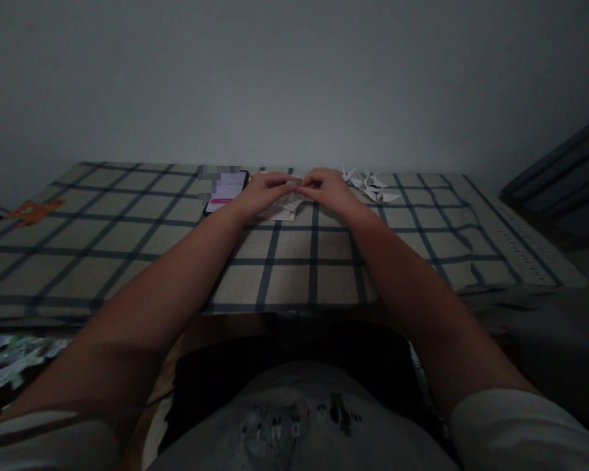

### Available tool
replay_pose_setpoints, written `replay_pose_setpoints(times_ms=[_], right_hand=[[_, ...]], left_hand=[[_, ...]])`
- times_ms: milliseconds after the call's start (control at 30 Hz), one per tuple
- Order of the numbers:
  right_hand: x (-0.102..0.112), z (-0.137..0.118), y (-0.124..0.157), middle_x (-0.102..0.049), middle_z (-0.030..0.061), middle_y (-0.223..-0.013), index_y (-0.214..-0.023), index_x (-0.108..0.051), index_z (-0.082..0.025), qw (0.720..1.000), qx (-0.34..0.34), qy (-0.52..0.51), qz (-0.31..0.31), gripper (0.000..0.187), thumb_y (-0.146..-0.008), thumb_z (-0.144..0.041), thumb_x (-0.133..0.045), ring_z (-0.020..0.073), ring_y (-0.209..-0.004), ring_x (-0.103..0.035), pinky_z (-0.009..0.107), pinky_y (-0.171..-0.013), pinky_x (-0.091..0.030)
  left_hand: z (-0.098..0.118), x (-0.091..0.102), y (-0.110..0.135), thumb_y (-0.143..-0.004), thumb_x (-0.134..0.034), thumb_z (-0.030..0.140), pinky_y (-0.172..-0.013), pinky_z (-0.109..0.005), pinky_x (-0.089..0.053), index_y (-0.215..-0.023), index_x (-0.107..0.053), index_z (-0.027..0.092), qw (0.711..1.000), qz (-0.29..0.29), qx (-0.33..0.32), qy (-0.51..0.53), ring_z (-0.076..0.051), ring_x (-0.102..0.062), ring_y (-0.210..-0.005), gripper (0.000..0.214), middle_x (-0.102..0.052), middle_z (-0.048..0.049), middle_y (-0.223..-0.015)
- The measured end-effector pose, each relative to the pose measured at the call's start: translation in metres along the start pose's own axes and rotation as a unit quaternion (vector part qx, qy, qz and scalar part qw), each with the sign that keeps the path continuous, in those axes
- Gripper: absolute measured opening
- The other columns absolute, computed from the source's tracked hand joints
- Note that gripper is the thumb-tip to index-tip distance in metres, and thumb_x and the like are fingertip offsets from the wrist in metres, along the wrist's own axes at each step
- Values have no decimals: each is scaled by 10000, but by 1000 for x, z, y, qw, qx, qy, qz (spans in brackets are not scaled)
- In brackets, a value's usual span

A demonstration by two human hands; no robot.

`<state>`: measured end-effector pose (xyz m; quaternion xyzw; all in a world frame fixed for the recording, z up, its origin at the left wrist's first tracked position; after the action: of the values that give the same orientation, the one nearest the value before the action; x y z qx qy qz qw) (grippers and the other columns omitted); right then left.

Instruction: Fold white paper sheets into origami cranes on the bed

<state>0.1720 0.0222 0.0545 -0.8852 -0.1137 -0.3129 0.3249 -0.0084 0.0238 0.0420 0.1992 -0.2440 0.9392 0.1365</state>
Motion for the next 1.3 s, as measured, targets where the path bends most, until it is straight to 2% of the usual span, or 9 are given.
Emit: replay_pose_setpoints(times_ms=[200, 433, 533, 700, 867, 1067, 1167, 1300], right_hand=[[5, -6, 1, -688, 65, -861, -874, -747, -168, 1000, -4, 20, 19, 314, -879, -481, -730, 186, -808, -579, 318, -748, -458], [8, -9, 0, -706, 79, -964, -895, -748, -182, 1000, 7, 14, 14, 261, -893, -442, -725, 191, -900, -621, 358, -878, -509], [9, -10, 1, -727, 85, -1003, -922, -743, -185, 1000, -16, -14, 11, 223, -874, -402, -746, 196, -945, -643, 356, -902, -520], [7, -9, 4, -747, 74, -892, -892, -770, -165, 995, -64, -71, -24, 177, -841, -334, -761, 194, -860, -654, 333, -827, -517], [8, -1, 2, -753, 60, -840, -886, -797, -157, 990, -84, -106, -36, 214, -837, -362, -759, 176, -785, -643, 310, -756, -498], [13, 8, -1, -731, 52, -759, -815, -785, -142, 988, -110, -108, -34, 296, -870, -424, -717, 145, -688, -591, 285, -674, -459], [14, 9, 0, -733, 59, -767, -811, -783, -139, 987, -111, -111, -25, 338, -882, -458, -698, 139, -677, -581, 284, -667, -453], [11, 6, 2, -757, 60, -826, -888, -805, -149, 988, -81, -118, -57, 322, -828, -462, -754, 157, -731, -615, 295, -714, -474]], left_hand=[[3, 2, -1, -856, -647, 695, -978, -369, -522, -1013, -837, 206, 999, 16, -9, -51, -258, -712, -1039, 548, -814, -95, -1087], [8, 4, 3, -850, -621, 746, -899, -335, -524, -998, -831, 184, 995, 43, -12, -93, -246, -698, -973, 618, -810, -88, -1029], [8, 4, 4, -836, -621, 767, -837, -324, -518, -980, -830, 179, 994, 42, 1, -100, -242, -691, -926, 640, -806, -89, -971], [5, 5, 3, -838, -668, 701, -754, -309, -494, -952, -823, 177, 993, 52, 4, -107, -213, -669, -832, 558, -790, -68, -889], [1, 10, 1, -852, -674, 667, -719, -313, -487, -867, -806, 193, 991, 73, -2, -110, -200, -648, -778, 492, -754, -41, -796], [6, 11, 1, -860, -669, 614, -711, -310, -470, -864, -805, 181, 989, 77, -17, -122, -190, -632, -767, 454, -755, -46, -806], [8, 10, 1, -864, -677, 584, -704, -307, -460, -819, -787, 180, 989, 77, -19, -124, -177, -608, -737, 421, -729, -38, -769], [9, 10, 2, -870, -683, 557, -692, -305, -447, -805, -780, 182, 988, 77, -30, -134, -161, -584, -702, 394, -713, -34, -753]])
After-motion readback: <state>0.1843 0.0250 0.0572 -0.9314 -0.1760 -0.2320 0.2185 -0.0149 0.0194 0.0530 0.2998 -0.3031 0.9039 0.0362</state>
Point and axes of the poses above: each hand's wrist, its own y-axis away from the middle knuckle, its own x-axis out of the back of the hand, z = x × y, the point moved 5 cm from there along -y, towards the middle knuckle
